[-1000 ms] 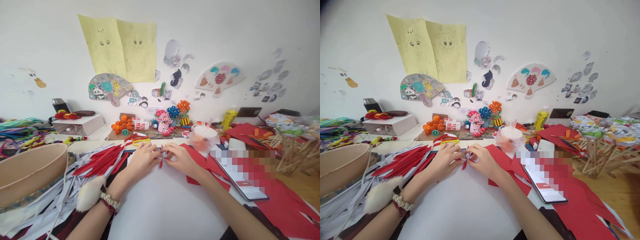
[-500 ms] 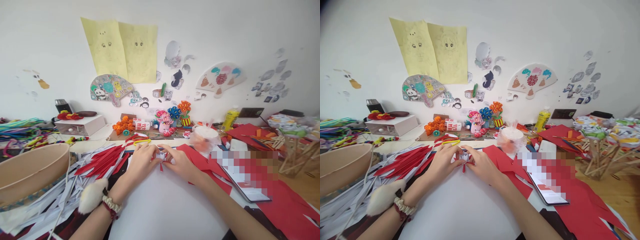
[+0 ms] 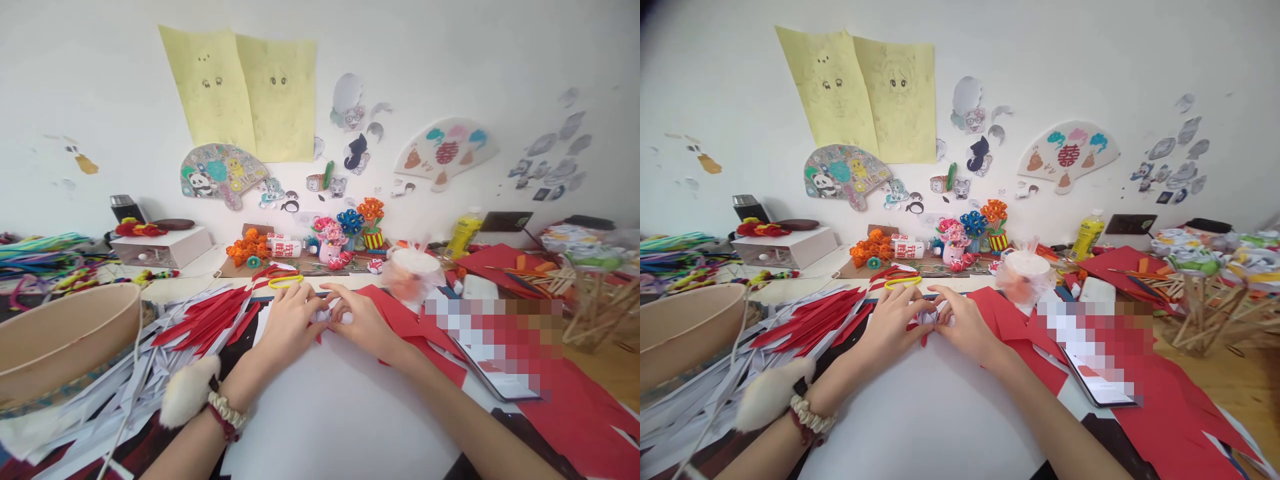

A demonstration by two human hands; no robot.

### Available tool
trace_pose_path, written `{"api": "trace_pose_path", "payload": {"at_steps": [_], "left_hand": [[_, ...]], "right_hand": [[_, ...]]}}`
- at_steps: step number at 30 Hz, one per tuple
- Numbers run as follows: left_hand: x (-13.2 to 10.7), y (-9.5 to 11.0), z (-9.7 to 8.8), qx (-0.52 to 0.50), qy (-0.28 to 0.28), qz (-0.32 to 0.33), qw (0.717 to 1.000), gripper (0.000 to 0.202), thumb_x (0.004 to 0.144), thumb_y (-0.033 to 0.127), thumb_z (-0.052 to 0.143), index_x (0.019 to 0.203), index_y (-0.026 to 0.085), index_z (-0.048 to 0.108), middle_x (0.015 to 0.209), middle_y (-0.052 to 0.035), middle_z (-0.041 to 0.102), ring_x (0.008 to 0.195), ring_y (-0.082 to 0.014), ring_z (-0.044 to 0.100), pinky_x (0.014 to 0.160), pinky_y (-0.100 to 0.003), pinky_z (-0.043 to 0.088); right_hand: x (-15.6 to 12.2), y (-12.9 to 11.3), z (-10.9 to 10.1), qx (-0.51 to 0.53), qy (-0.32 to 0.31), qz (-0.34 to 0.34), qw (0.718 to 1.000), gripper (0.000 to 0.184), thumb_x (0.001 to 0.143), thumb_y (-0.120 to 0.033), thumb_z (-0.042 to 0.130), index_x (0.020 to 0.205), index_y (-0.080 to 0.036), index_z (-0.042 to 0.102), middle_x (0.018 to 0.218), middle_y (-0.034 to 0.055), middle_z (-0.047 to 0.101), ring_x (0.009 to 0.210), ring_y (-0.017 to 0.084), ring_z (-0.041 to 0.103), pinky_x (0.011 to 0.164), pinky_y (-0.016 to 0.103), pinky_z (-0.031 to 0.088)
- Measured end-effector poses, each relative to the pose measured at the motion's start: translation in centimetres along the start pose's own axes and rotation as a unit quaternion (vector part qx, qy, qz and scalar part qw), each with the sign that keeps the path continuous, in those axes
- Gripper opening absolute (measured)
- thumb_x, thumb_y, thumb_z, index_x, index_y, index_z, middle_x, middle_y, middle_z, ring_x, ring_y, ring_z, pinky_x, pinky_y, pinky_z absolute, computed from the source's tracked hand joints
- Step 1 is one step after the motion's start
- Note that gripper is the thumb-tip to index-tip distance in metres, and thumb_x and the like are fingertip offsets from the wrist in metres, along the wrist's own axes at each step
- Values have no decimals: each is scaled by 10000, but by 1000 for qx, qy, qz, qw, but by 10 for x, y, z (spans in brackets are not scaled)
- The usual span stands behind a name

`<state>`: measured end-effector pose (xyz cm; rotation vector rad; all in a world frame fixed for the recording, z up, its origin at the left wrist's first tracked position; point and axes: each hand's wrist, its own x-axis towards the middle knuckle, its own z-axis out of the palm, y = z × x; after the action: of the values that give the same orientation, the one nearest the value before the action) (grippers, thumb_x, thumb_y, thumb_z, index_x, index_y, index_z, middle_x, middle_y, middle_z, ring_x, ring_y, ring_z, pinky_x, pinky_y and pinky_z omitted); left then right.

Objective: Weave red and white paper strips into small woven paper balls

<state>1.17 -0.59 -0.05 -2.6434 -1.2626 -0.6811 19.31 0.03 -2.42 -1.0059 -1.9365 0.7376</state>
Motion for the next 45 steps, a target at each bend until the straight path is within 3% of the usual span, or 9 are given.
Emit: {"api": "trace_pose_path", "payload": {"at_steps": [4, 9, 14, 26, 29, 32, 35, 39, 45], "left_hand": [[0, 1, 2, 23, 6, 1, 1000, 72, 856, 262, 612, 871, 220, 668, 922, -47, 590, 921, -228, 491, 758, -375, 325], [1, 1, -1, 31, -13, 1, 999, 65, 832, 272, 629, 843, 213, 654, 933, -46, 588, 921, -231, 490, 780, -395, 321], [4, 2, -2, 59, -30, 6, 998, 66, 826, 244, 622, 780, 199, 639, 926, -42, 587, 929, -233, 483, 785, -408, 309], [8, 3, -7, 37, -64, 18, 997, 103, 843, 223, 606, 754, 185, 642, 912, -35, 593, 915, -219, 497, 823, -412, 308], [7, -2, -9, -13, -54, 0, 998, 87, 821, 300, 663, 855, 219, 667, 957, -31, 607, 951, -228, 515, 835, -400, 325], [4, -14, -13, -91, -31, -12, 995, 303, 786, 379, 703, 1058, 268, 631, 1031, -24, 630, 998, -228, 536, 842, -361, 363], [3, -26, -14, -109, -34, -48, 992, 387, 758, 363, 731, 1105, 243, 611, 1057, -33, 654, 1008, -239, 568, 852, -347, 393], [2, -28, -7, -95, -50, -61, 992, 248, 793, 359, 693, 1007, 235, 680, 1029, -43, 678, 1041, -261, 572, 882, -365, 381], [2, -15, 0, -137, -68, -95, 984, 204, 762, 375, 706, 876, 207, 699, 813, -18, 706, 849, -222, 605, 758, -306, 387]], "right_hand": [[-1, 1, 0, -50, 8, 19, 999, 554, 717, -156, 661, 1239, -232, 493, 994, 23, 635, 644, 109, 580, 602, 245, 487], [-2, -5, 2, -84, -6, 61, 995, 297, 693, -120, 628, 972, -196, 559, 821, -21, 593, 543, 87, 517, 489, 210, 381], [-2, -5, 5, -93, -13, 47, 994, 327, 682, -86, 608, 988, -192, 568, 728, -41, 549, 531, 95, 489, 495, 214, 356], [-3, -6, 3, -107, -23, 34, 993, 321, 707, -79, 603, 1009, -186, 601, 871, 12, 593, 592, 109, 500, 544, 233, 369], [-2, -6, 1, -105, -22, 47, 993, 307, 728, -121, 642, 1027, -189, 619, 888, 14, 609, 584, 110, 522, 557, 241, 397], [-1, -3, -2, -113, -3, 33, 993, 291, 734, -121, 663, 1018, -186, 652, 933, 32, 618, 663, 131, 564, 611, 250, 437], [0, -1, -3, -145, 30, 29, 989, 253, 720, -102, 680, 955, -191, 702, 926, 40, 611, 725, 152, 565, 645, 257, 441], [0, -2, -4, -145, 28, 37, 988, 190, 700, -179, 742, 886, -216, 736, 874, 31, 645, 758, 174, 585, 660, 264, 427], [-2, -5, -1, -123, -5, 2, 992, 132, 801, -319, 700, 769, -192, 712, 778, 21, 671, 743, 180, 596, 622, 253, 396]]}}
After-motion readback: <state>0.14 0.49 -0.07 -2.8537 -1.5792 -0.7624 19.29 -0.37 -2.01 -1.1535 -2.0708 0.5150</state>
